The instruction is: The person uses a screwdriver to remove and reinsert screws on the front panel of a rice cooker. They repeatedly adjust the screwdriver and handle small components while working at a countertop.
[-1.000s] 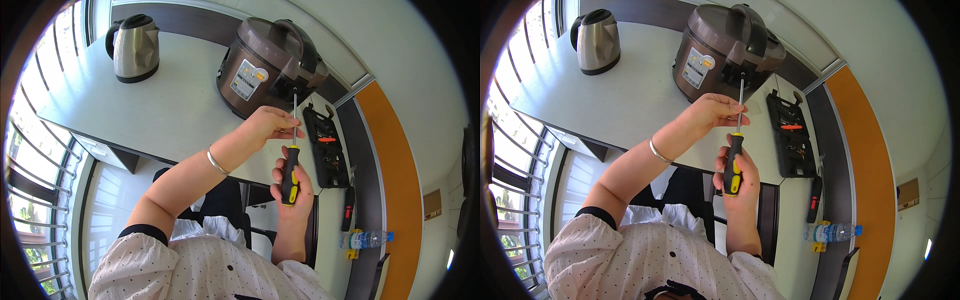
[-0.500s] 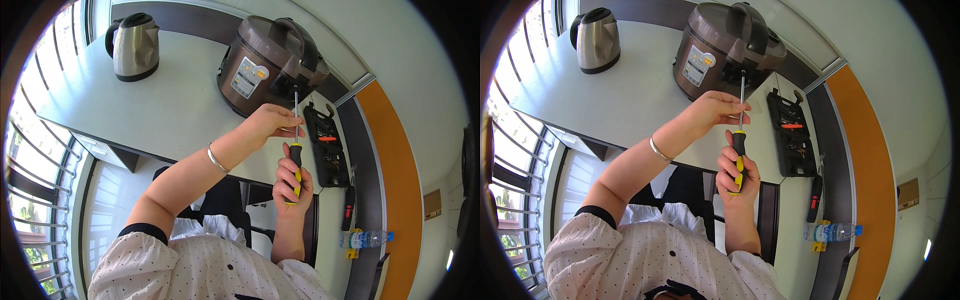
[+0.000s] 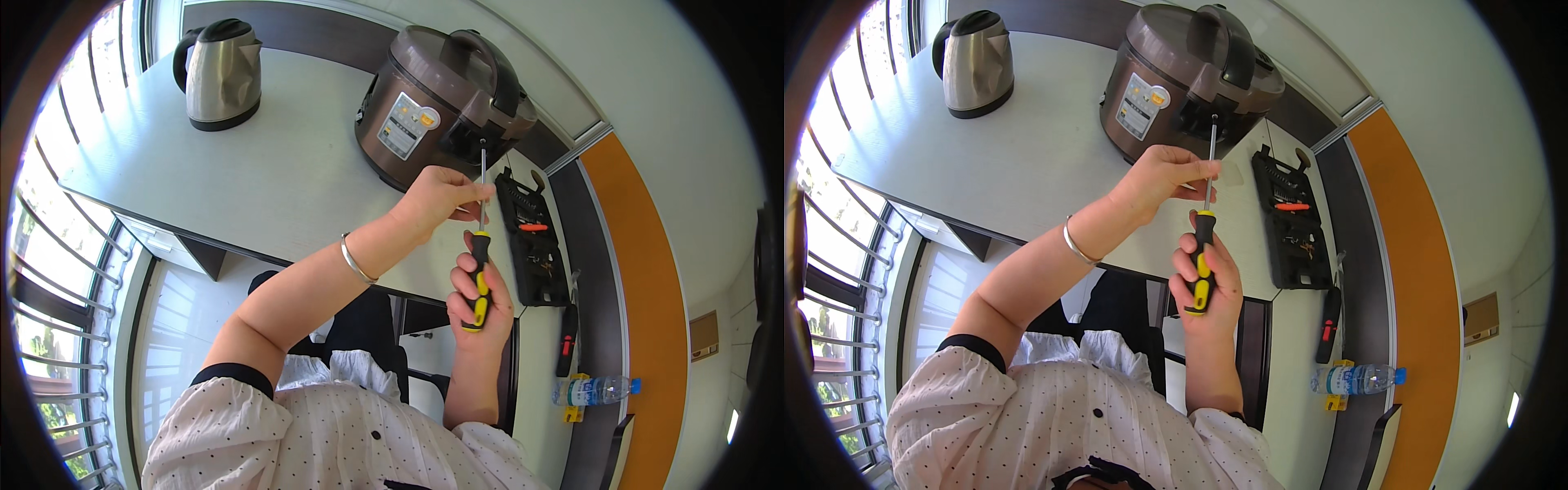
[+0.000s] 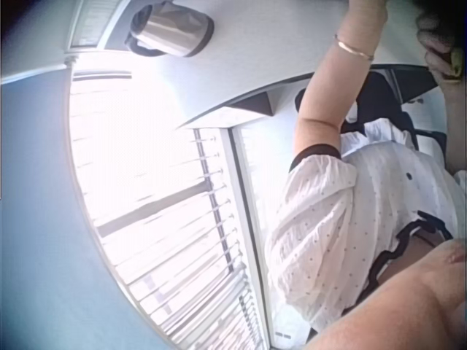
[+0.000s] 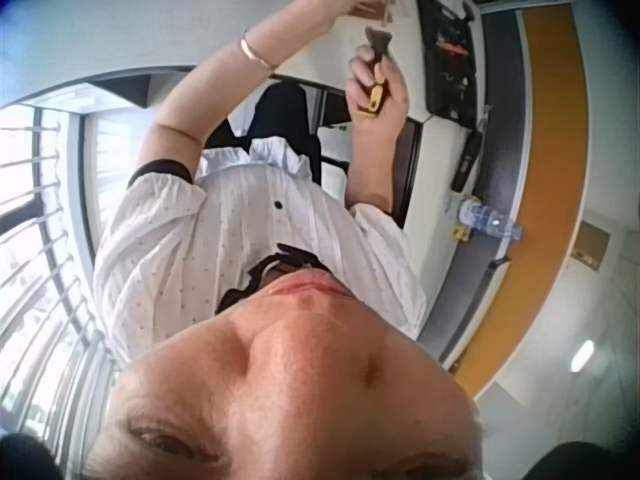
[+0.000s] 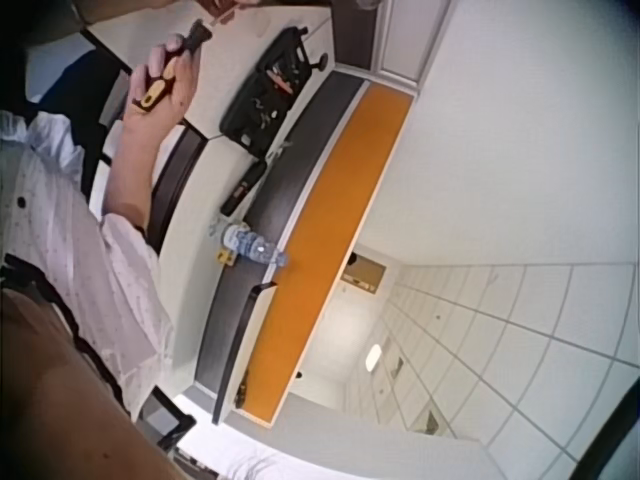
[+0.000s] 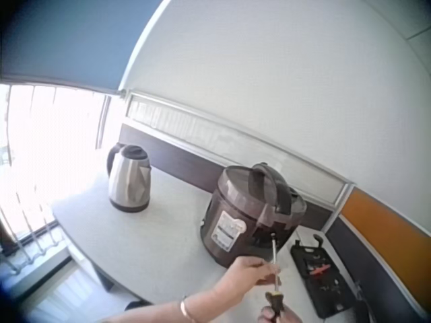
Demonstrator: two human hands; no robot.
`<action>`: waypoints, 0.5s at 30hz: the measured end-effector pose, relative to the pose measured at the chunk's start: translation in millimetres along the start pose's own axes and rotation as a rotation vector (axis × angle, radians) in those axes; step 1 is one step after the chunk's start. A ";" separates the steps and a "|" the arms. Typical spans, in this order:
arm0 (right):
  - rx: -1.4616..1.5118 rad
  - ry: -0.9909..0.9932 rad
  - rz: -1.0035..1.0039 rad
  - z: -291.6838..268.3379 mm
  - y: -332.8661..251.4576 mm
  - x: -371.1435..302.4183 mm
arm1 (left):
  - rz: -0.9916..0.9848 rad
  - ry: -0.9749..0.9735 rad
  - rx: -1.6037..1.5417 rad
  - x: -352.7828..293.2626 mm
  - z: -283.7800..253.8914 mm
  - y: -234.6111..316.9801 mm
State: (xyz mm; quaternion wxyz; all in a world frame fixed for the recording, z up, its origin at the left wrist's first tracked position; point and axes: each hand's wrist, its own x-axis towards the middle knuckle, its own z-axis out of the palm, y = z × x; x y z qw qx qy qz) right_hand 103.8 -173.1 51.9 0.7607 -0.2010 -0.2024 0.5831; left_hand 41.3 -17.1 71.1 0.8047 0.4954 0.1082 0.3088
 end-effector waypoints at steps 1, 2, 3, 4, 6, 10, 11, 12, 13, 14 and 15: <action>0.252 -0.060 0.056 -2.1 -0.8 0.4 | -0.004 -0.019 -0.021 1.1 -0.2 0.9; 0.355 -0.082 0.070 -1.3 -0.6 0.5 | -0.011 -0.059 -0.063 1.5 -0.2 2.2; 0.457 -0.104 0.084 -0.1 -0.2 0.4 | -0.020 -0.101 -0.106 1.6 -0.1 3.9; 0.559 -0.127 0.102 0.7 0.3 0.6 | -0.026 -0.138 -0.149 1.1 -0.6 5.0; 0.183 -0.004 0.058 5.1 -1.7 -0.1 | -0.032 -0.090 -0.131 2.1 -1.1 3.2; -0.792 0.201 -0.150 15.6 2.8 -3.2 | -0.051 0.006 -0.054 4.8 -1.6 -1.5; -0.932 0.224 -0.179 14.8 5.2 -2.9 | -0.043 0.016 -0.036 4.9 -1.7 -2.1; -1.071 0.246 -0.208 13.7 7.4 -2.2 | -0.035 0.026 -0.017 5.0 -1.8 -2.4; -1.079 0.267 -0.229 11.9 9.7 -0.3 | -0.028 0.036 0.000 4.6 -2.0 -3.3; -0.994 0.251 -0.199 11.0 8.9 0.3 | -0.026 0.042 0.003 3.9 -1.7 -4.0; -0.909 0.234 -0.170 10.0 6.9 0.6 | -0.024 0.048 0.006 3.0 -1.0 -4.3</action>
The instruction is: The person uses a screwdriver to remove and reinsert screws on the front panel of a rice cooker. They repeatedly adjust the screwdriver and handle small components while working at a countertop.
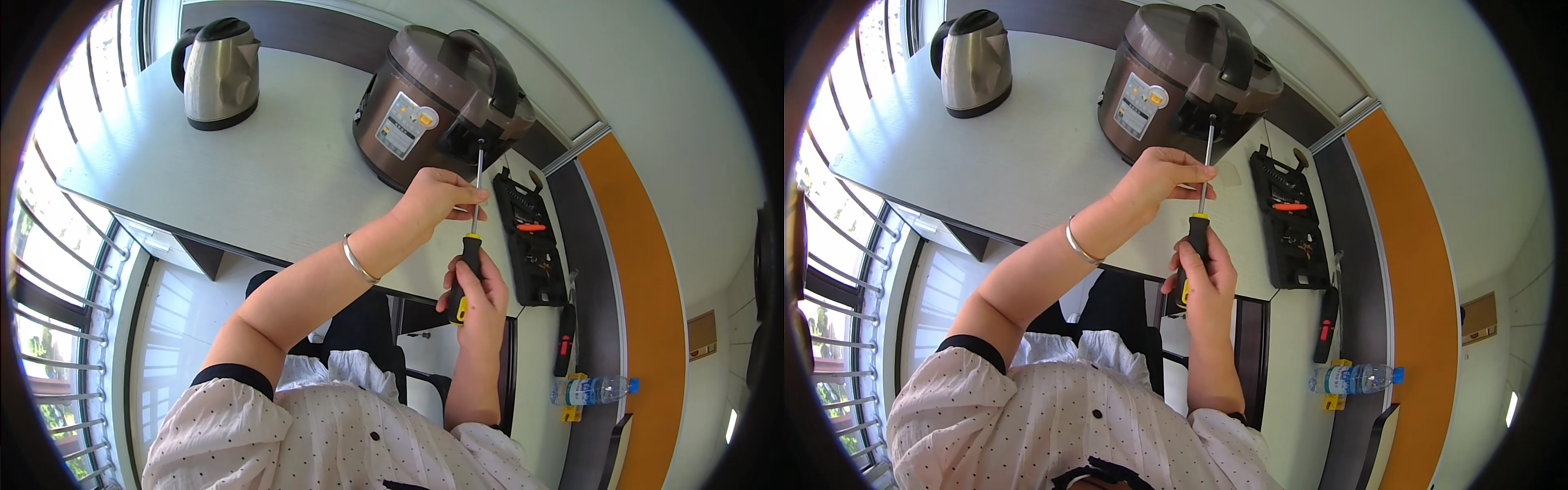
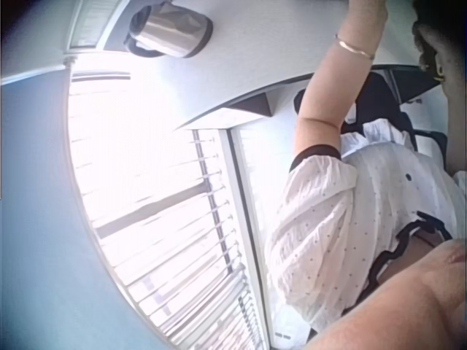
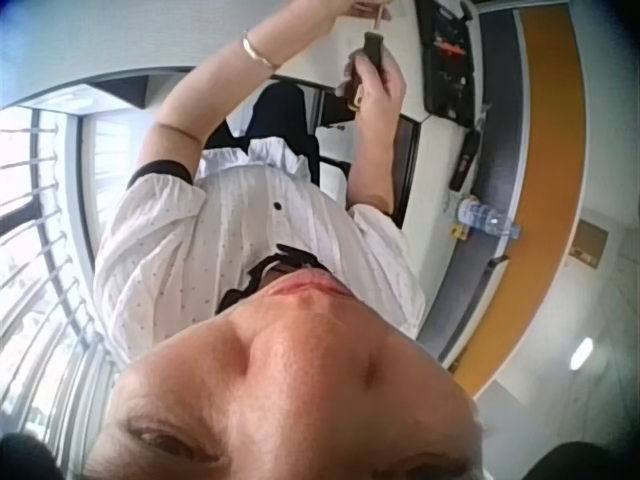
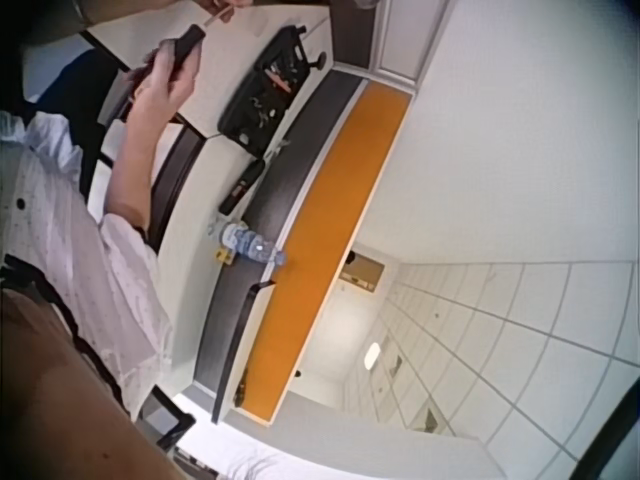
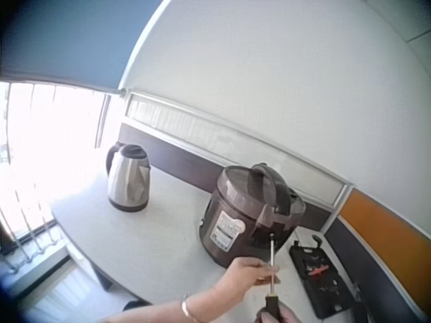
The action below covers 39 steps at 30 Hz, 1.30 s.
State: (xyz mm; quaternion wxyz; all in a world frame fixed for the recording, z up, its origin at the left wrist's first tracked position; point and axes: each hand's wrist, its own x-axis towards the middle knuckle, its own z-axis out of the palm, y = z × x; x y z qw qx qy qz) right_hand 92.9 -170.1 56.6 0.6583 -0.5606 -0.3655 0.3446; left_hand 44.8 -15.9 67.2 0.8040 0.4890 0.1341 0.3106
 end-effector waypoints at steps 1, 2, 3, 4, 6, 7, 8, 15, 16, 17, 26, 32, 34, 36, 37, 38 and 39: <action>0.084 -0.022 0.029 -2.3 -0.5 0.8 | 0.002 0.005 0.004 -0.6 0.4 0.3; 0.272 -0.081 0.065 -5.1 -0.8 1.7 | 0.001 -0.030 -0.034 -1.1 -0.3 1.9; 0.461 -0.139 0.102 -8.3 -1.1 2.7 | -0.001 -0.066 -0.072 -1.7 -1.7 4.4; 0.649 -0.198 0.137 -10.6 -1.0 3.3 | -0.001 -0.101 -0.110 -1.9 -2.7 6.5; 1.068 -0.308 0.237 -14.7 4.2 5.1 | 0.009 -0.149 -0.093 0.1 -3.0 8.2; 1.277 -0.362 0.287 -17.2 7.2 6.1 | 0.014 -0.173 -0.085 1.0 -2.1 8.1; 1.345 -0.400 0.299 -17.8 8.3 7.1 | 0.007 -0.150 -0.077 1.4 -0.8 8.1; 0.020 0.034 -0.029 -2.4 -5.5 -1.1 | 0.010 0.019 -0.036 5.6 3.0 1.9; -0.016 0.051 -0.049 -2.2 -2.2 -1.0 | 0.009 0.038 -0.032 5.1 3.7 1.5; -0.052 0.068 -0.069 -2.9 0.6 -0.9 | 0.023 0.051 -0.003 4.9 4.0 1.1; 1.363 -0.371 0.281 -20.0 15.8 7.9 | 0.021 -0.113 -0.008 0.2 3.6 9.6; 0.746 -0.190 0.187 -17.9 6.4 5.7 | -0.027 -0.077 -0.047 6.2 3.4 3.6; 0.359 -0.088 0.061 -8.6 7.0 4.5 | -0.014 -0.008 -0.005 6.5 0.4 5.1; 0.224 -0.013 0.010 -5.6 12.4 4.1 | -0.012 0.045 0.050 5.8 5.2 4.9; 0.229 0.009 0.003 -5.7 14.7 4.7 | -0.006 0.074 0.070 5.0 7.6 4.1; 0.234 0.030 -0.004 -5.4 16.4 5.7 | 0.005 0.079 0.114 4.9 9.0 3.9; 0.376 0.001 0.038 -5.0 16.8 6.3 | 0.016 0.085 0.159 5.1 10.0 4.4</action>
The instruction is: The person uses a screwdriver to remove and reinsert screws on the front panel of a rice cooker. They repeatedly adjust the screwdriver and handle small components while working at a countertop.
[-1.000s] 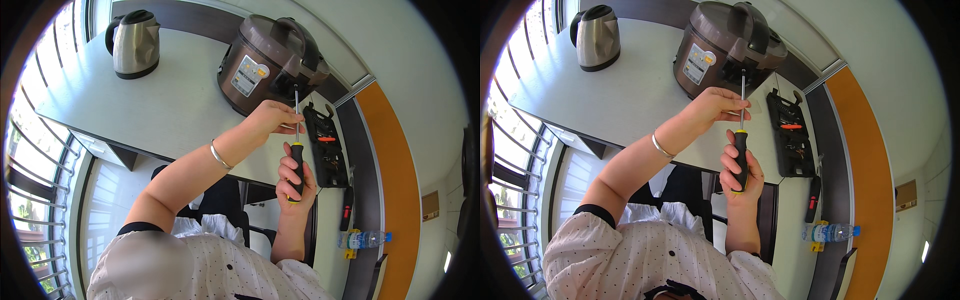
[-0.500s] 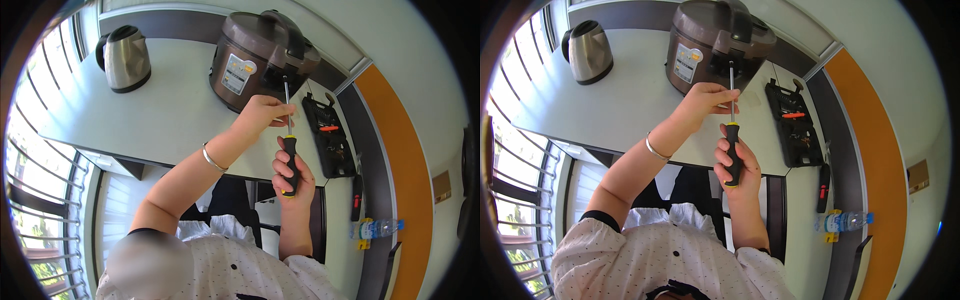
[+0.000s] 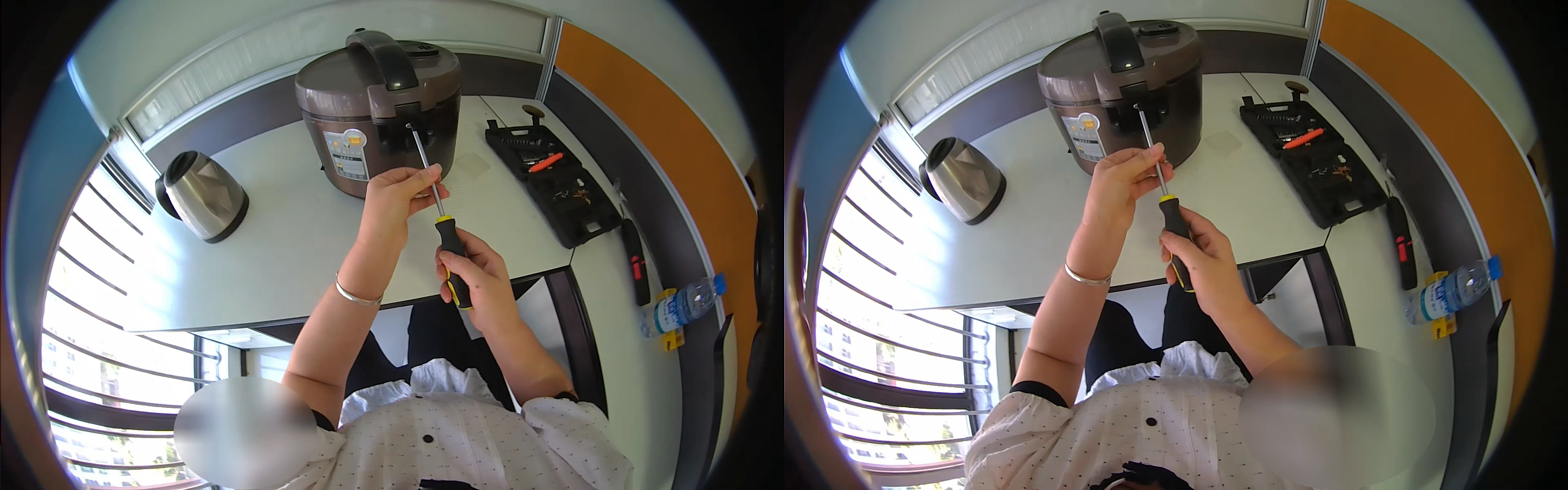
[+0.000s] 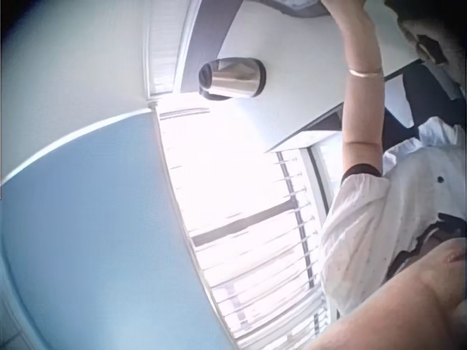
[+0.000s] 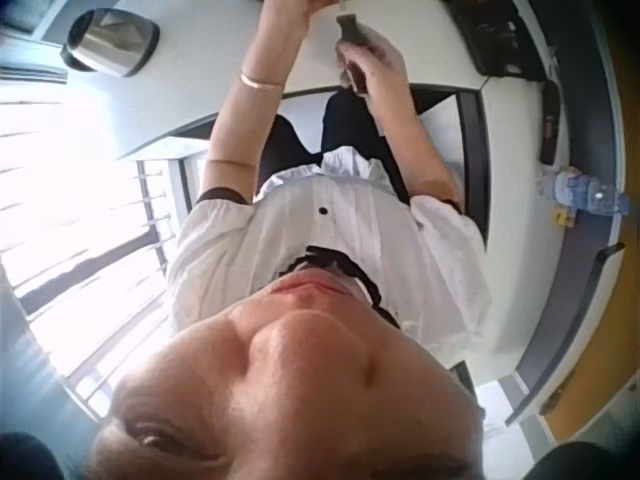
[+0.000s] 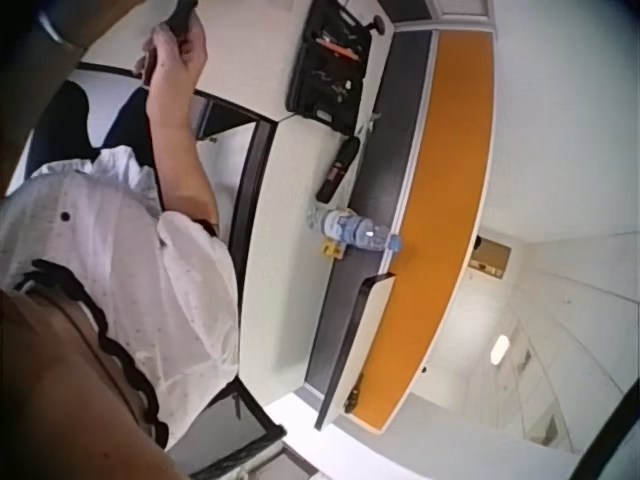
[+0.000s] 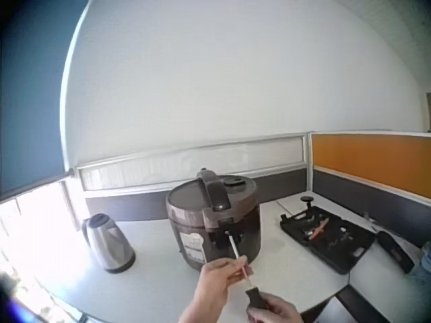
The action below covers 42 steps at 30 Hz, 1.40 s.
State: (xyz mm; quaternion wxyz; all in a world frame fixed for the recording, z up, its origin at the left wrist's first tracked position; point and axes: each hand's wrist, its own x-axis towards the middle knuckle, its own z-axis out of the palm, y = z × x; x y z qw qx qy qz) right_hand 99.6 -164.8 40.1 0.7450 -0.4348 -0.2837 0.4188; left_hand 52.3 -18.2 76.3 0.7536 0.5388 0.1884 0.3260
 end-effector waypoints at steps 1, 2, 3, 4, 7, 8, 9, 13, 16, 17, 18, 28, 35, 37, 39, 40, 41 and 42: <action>0.134 -0.031 0.051 0.0 -0.9 -0.1 | 0.017 0.013 0.037 -0.6 -0.1 0.2; 0.268 -0.063 0.101 0.2 -2.2 -0.3 | 0.017 -0.015 0.014 -0.3 -1.4 0.0; 0.351 -0.066 0.137 0.4 -3.8 -0.7 | 0.016 -0.041 -0.008 0.6 -3.7 -1.2; 0.373 -0.077 0.124 -0.4 -2.7 -1.1 | 0.017 -0.068 -0.034 1.2 -5.7 -1.9; 0.343 -0.079 0.088 -4.3 1.8 -4.0 | 0.007 -0.179 -0.070 -0.9 -7.9 -5.7; 0.254 -0.078 0.062 -8.9 3.8 -5.3 | 0.009 -0.199 -0.049 -2.7 -6.3 -7.1; 0.164 -0.075 0.037 -14.0 6.3 -6.5 | 0.011 -0.220 -0.028 -4.7 -4.5 -8.4; -0.098 -0.042 -0.048 -9.6 8.3 -14.8 | -0.026 -0.223 -0.040 -6.9 -9.7 -13.1; -0.189 0.004 -0.076 -6.1 4.7 -12.3 | -0.010 -0.232 -0.091 -3.2 -9.6 -13.8; -0.211 0.003 -0.092 -5.4 4.2 -11.5 | -0.008 -0.225 -0.101 -2.3 -9.7 -13.7; -0.232 0.001 -0.107 -4.7 4.0 -10.8 | -0.006 -0.218 -0.110 -1.8 -9.9 -13.7; -0.236 0.014 -0.105 -8.2 9.6 -3.9 | -0.029 -0.201 -0.096 2.5 -12.9 -15.5; -0.195 -0.006 -0.057 -14.9 16.2 -0.6 | -0.073 -0.164 -0.231 14.0 -21.7 -22.5; -0.189 0.010 -0.026 -17.4 16.0 -1.1 | -0.125 -0.061 -0.257 15.4 -25.0 -27.7; -0.182 -0.009 -0.005 -22.3 18.6 -4.4 | -0.160 -0.024 -0.387 13.3 -27.1 -31.6; -0.180 -0.018 0.004 -24.6 20.2 -6.4 | -0.177 -0.006 -0.453 12.7 -28.0 -33.4; -0.178 -0.016 0.011 -26.2 21.3 -8.7 | -0.178 -0.029 -0.498 12.5 -28.8 -35.0; -0.177 -0.013 0.018 -27.6 22.5 -11.5 | -0.180 -0.053 -0.544 12.4 -29.3 -36.8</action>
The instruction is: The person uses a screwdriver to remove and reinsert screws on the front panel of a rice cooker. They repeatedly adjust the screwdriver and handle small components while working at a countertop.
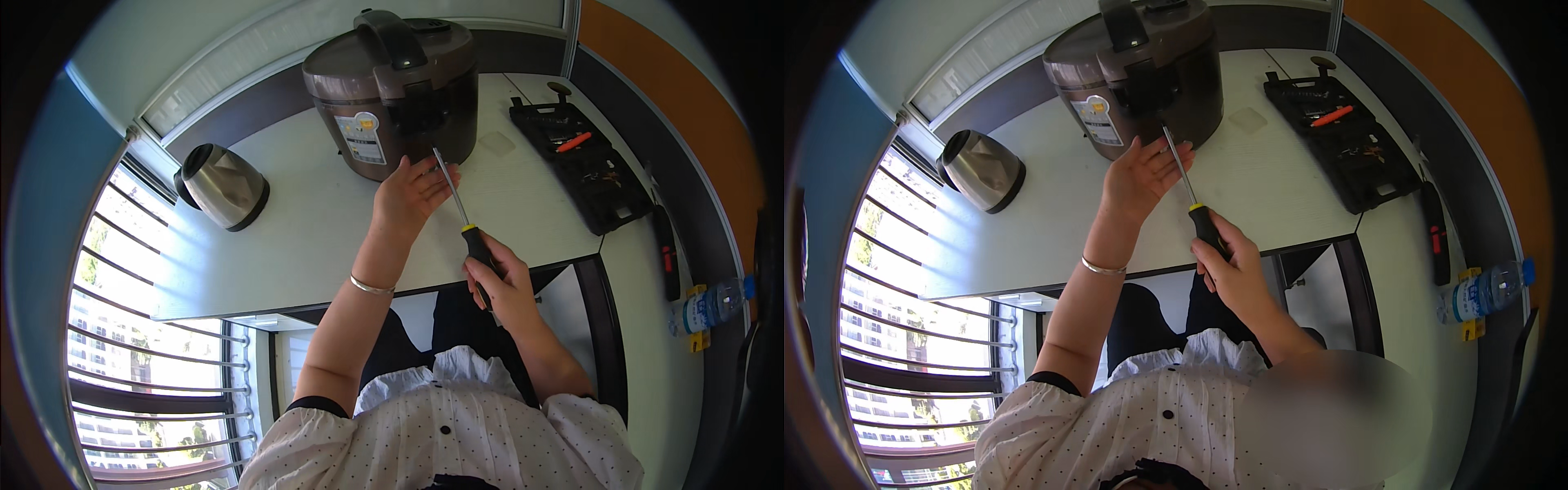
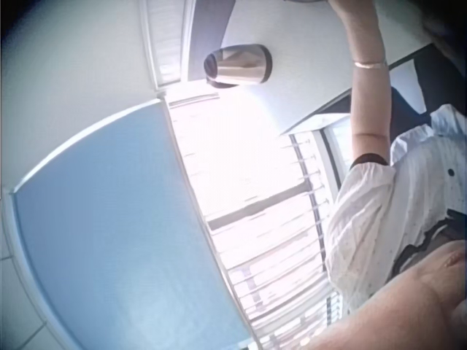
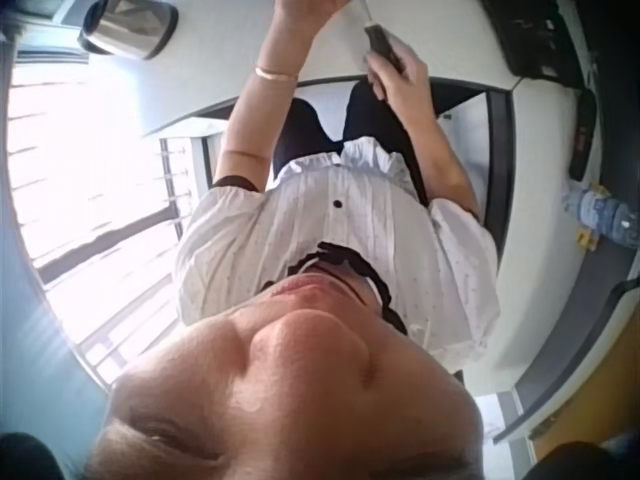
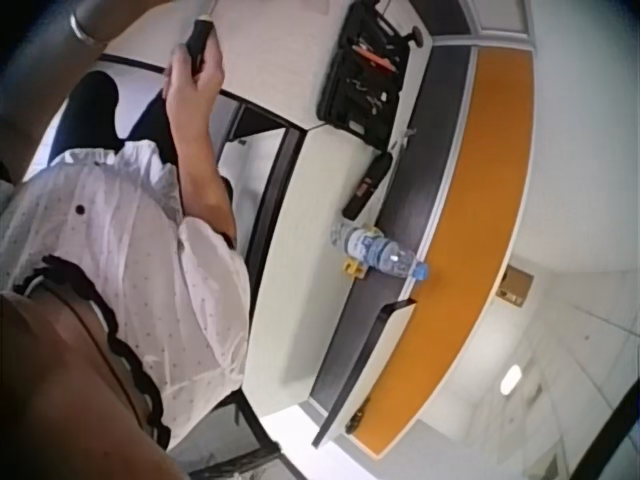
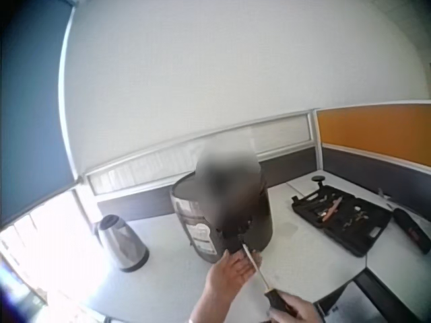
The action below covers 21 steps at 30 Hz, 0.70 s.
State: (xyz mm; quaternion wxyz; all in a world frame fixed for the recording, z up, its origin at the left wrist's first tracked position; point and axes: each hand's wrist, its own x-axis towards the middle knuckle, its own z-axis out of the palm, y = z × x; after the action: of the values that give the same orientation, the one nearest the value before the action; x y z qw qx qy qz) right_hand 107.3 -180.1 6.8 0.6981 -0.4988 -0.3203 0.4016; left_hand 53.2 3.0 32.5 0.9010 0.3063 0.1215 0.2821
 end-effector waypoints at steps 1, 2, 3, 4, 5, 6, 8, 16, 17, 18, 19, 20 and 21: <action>0.003 0.006 0.005 -1.8 1.2 -2.8 | -0.010 -0.028 -0.041 1.2 -0.5 -2.0; 0.002 -0.008 0.018 -3.8 3.3 -5.8 | 0.006 -0.030 -0.040 1.6 -2.1 -4.4; 0.001 -0.020 0.030 -6.4 6.4 -8.7 | 0.021 -0.033 -0.038 1.0 -5.2 -6.6; 0.001 -0.025 0.039 -9.0 10.3 -11.8 | 0.030 -0.040 -0.034 0.9 -9.1 -9.1; -0.037 -0.047 0.034 -12.1 14.4 -15.1 | 0.044 -0.059 -0.025 1.8 -16.0 -11.4; -0.032 -0.061 0.091 -11.1 13.7 -18.8 | 0.057 -0.079 -0.016 1.4 -26.6 -11.1; -0.001 -0.075 0.128 -12.2 22.5 -24.3 | 0.065 -0.068 0.028 -2.8 -32.0 -12.5; -0.024 -0.119 0.052 -26.1 28.3 -35.9 | 0.055 0.110 0.157 -28.5 -44.8 -22.6; -0.068 -0.102 0.041 -28.1 26.5 -36.0 | 0.051 0.161 0.132 -30.0 -47.1 -24.3; -0.200 -0.026 -0.082 -32.1 28.2 -34.8 | 0.038 0.147 0.149 -31.0 -54.0 -24.7; -0.328 0.041 -0.202 -35.1 33.0 -32.8 | 0.031 0.141 0.167 -35.3 -61.1 -22.1; -0.455 0.107 -0.322 -38.2 34.9 -31.1 | 0.024 0.136 0.184 -38.1 -66.5 -20.9; -0.552 0.190 -0.391 -44.6 31.6 -28.8 | 0.020 0.129 0.214 -40.0 -70.4 -21.3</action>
State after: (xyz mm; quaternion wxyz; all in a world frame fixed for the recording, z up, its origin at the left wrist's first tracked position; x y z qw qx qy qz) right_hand 123.9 -219.4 -38.0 0.6274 -0.6331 -0.4398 0.1105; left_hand 2.5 -0.2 -34.0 0.8506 0.3832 0.2054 0.2956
